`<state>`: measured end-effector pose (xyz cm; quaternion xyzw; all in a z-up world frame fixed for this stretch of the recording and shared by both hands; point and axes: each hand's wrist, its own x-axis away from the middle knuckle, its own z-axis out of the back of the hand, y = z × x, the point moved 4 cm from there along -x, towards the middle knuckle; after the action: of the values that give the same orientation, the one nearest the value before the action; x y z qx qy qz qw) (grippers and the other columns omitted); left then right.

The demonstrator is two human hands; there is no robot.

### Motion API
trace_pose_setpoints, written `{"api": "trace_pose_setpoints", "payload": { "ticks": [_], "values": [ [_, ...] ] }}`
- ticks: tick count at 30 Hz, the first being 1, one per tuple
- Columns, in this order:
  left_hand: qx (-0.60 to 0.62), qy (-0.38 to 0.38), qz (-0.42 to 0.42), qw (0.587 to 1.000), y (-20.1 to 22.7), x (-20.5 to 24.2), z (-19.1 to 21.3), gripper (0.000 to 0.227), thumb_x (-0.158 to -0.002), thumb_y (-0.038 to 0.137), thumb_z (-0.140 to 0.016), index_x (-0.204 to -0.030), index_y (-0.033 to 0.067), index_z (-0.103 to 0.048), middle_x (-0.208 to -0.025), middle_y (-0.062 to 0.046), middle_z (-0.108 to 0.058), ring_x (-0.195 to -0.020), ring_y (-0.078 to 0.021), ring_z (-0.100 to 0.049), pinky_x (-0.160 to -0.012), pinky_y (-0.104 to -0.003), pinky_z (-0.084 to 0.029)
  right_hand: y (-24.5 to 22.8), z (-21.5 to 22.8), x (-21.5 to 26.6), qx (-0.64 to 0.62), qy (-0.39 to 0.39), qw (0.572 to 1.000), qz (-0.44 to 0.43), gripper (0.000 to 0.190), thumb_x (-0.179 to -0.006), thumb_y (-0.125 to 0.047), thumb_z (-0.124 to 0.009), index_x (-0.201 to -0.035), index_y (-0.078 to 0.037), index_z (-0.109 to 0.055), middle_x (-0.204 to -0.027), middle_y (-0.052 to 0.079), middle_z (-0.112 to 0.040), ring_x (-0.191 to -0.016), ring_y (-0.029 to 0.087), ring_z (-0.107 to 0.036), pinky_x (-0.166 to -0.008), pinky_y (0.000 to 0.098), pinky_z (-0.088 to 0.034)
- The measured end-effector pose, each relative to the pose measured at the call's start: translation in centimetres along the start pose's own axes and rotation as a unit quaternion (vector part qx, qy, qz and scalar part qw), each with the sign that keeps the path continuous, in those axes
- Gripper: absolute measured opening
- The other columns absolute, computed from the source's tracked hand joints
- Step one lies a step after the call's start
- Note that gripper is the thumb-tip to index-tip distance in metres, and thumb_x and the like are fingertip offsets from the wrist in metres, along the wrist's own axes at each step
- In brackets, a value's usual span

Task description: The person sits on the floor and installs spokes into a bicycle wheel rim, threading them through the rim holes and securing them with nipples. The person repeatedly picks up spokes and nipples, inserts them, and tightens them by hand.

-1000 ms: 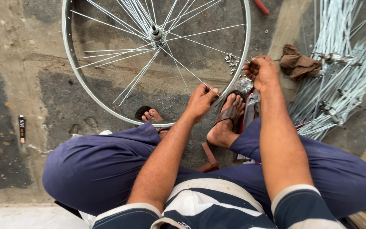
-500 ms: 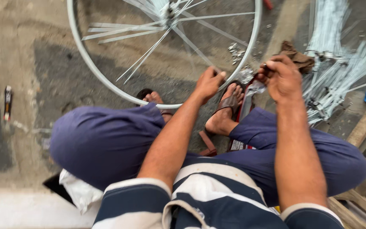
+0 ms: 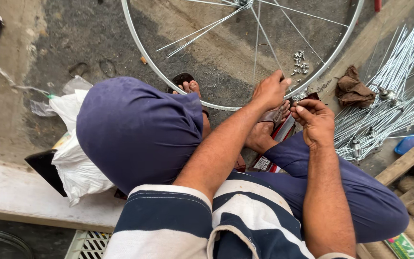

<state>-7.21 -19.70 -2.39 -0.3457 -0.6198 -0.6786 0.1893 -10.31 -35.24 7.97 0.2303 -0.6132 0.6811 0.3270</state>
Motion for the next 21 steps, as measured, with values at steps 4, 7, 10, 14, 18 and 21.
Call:
{"api": "trace_pose_setpoints", "payload": {
  "ticks": [4, 7, 10, 14, 18, 21],
  "values": [
    [-0.028, -0.013, 0.002, 1.0, 0.5, 0.5, 0.7, 0.037, -0.1, 0.049, -0.052, -0.107, 0.0128, -0.06, -0.1, -0.012, -0.074, -0.098, -0.0307, -0.071, -0.086, -0.049, -0.051, 1.0, -0.3, -0.2, 0.01, 0.01, 1.0, -0.003, 0.013, -0.096, 0.008, -0.068, -0.107, 0.004, -0.069, -0.099, 0.012, -0.073, -0.089, 0.019, -0.075, -0.08, 0.029, -0.065],
    [-0.047, -0.019, 0.001, 0.999, 0.7, 0.3, 0.5, 0.039, -0.1, 0.05, -0.051, -0.105, 0.0122, -0.061, -0.099, -0.011, -0.074, -0.097, -0.0295, -0.071, -0.086, -0.049, -0.05, 1.1, -0.5, -0.4, 0.016, 0.003, 1.0, -0.011, 0.013, -0.095, 0.008, -0.068, -0.107, 0.004, -0.069, -0.099, 0.014, -0.074, -0.089, 0.019, -0.075, -0.081, 0.0291, -0.065],
    [-0.041, -0.023, 0.004, 0.999, 0.4, 0.1, 0.4, 0.04, -0.099, 0.049, -0.051, -0.105, 0.0123, -0.064, -0.101, -0.011, -0.074, -0.098, -0.0292, -0.071, -0.086, -0.049, -0.051, 1.4, -0.8, -0.4, 0.001, -0.007, 1.0, -0.016, 0.013, -0.094, 0.008, -0.068, -0.107, 0.004, -0.068, -0.099, 0.015, -0.075, -0.087, 0.02, -0.076, -0.081, 0.0301, -0.065],
    [-0.028, -0.036, 0.006, 0.999, 0.1, -0.7, 0.1, 0.041, -0.096, 0.05, -0.054, -0.109, 0.0134, -0.068, -0.105, -0.011, -0.075, -0.1, -0.0281, -0.071, -0.088, -0.046, -0.053, 1.3, -0.7, -0.7, -0.013, -0.017, 1.0, 0.003, 0.014, -0.094, 0.009, -0.068, -0.108, 0.006, -0.067, -0.1, 0.016, -0.075, -0.086, 0.021, -0.075, -0.08, 0.0303, -0.065],
    [-0.012, -0.026, -0.007, 1.0, -0.2, -0.9, -0.1, 0.047, -0.102, 0.053, -0.05, -0.11, 0.0094, -0.068, -0.106, -0.014, -0.073, -0.102, -0.0302, -0.069, -0.089, -0.047, -0.051, 1.9, -0.6, -1.1, -0.023, -0.018, 0.999, 0.027, 0.015, -0.094, 0.009, -0.069, -0.109, 0.006, -0.066, -0.099, 0.017, -0.075, -0.084, 0.022, -0.074, -0.076, 0.0308, -0.064],
    [0.002, 0.0, -0.046, 0.999, 0.4, -1.1, -0.1, 0.046, -0.101, 0.048, -0.051, -0.105, 0.0071, -0.071, -0.1, -0.014, -0.073, -0.096, -0.0297, -0.069, -0.084, -0.045, -0.051, 1.8, -0.1, -1.7, -0.039, 0.003, 0.996, 0.08, 0.022, -0.092, 0.009, -0.07, -0.111, 0.002, -0.062, -0.101, 0.013, -0.072, -0.085, 0.02, -0.074, -0.078, 0.0299, -0.064]
  ]
}}
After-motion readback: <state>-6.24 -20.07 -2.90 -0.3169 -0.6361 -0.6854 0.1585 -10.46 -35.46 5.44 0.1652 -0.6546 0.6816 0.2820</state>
